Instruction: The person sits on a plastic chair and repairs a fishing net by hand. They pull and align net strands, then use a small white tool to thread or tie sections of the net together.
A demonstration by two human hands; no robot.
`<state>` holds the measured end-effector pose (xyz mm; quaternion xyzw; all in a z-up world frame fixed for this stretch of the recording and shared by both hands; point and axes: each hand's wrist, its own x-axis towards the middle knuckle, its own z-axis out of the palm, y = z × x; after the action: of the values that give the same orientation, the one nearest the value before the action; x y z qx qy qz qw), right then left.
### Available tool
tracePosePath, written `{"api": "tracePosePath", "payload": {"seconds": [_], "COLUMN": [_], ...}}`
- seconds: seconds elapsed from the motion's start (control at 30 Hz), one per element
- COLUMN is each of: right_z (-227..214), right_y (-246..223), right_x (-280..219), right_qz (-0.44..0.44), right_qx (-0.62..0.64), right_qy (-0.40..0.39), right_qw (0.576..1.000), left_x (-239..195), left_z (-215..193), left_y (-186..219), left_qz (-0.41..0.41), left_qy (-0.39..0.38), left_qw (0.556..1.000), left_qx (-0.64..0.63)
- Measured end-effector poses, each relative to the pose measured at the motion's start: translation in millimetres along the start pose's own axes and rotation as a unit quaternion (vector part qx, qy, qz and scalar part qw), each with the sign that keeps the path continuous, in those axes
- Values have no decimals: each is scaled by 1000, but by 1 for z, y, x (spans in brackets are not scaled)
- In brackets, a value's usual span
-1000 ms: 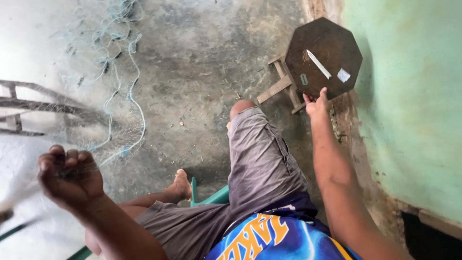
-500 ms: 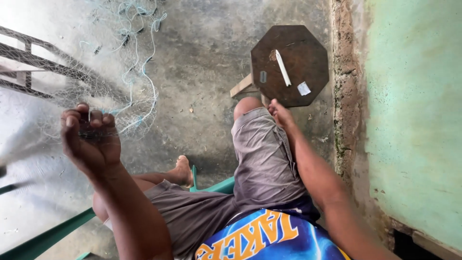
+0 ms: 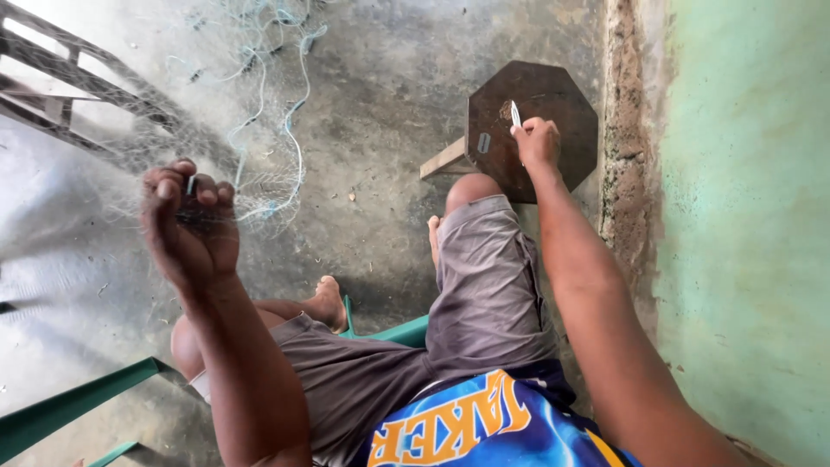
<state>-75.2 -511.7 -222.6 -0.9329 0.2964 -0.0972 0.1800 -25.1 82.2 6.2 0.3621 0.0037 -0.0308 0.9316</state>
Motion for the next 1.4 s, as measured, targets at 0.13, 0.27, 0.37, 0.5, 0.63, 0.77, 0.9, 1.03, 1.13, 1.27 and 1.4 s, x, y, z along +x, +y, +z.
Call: {"api": "tracePosePath", "payload": {"seconds": [0.13,0.27,0.37,0.5,0.63,0.77,0.9,1.03,1.13,1.27,1.4], "right_z": [28,-47,-115,-172,-162,-148,-148,-144,-141,-129,-128], "right_y": [19,-50,-133,-227,-287,-339,-381,-392,-393,-381,-375], "right_x": [24,19,-5,-50,-76,-96,-119,-125,-124,-118,-115], "right_qz": [60,-43,-99,-187,-247,-364,-396,-412,-403,-322,-229], "right_qx": [-37,245,433,501,474,393,393,397,417,482,554], "right_qy": [-23,15,-117,-239,-241,-230,-264,-280,-293,-311,-329], "right_qw": [997,968,888,810,810,812,787,771,760,753,729], "left_x": [2,2,1,4,3,14,23,18,20,23,27], "left_z": [-24,-27,-21,-20,-4,-2,1,20,28,32,24], "left_y": [-10,-6,-8,-21,-25,-43,-52,-39,-40,-35,-45], "left_qz": [12,22,30,45,74,62,72,71,69,82,86], "left_qy": [8,0,-3,-19,-28,-21,-44,-55,-40,-48,-60], "left_qw": [1000,1000,999,997,993,995,994,987,990,986,983], "left_qx": [20,4,-20,-62,-83,-70,72,133,117,141,150]}}
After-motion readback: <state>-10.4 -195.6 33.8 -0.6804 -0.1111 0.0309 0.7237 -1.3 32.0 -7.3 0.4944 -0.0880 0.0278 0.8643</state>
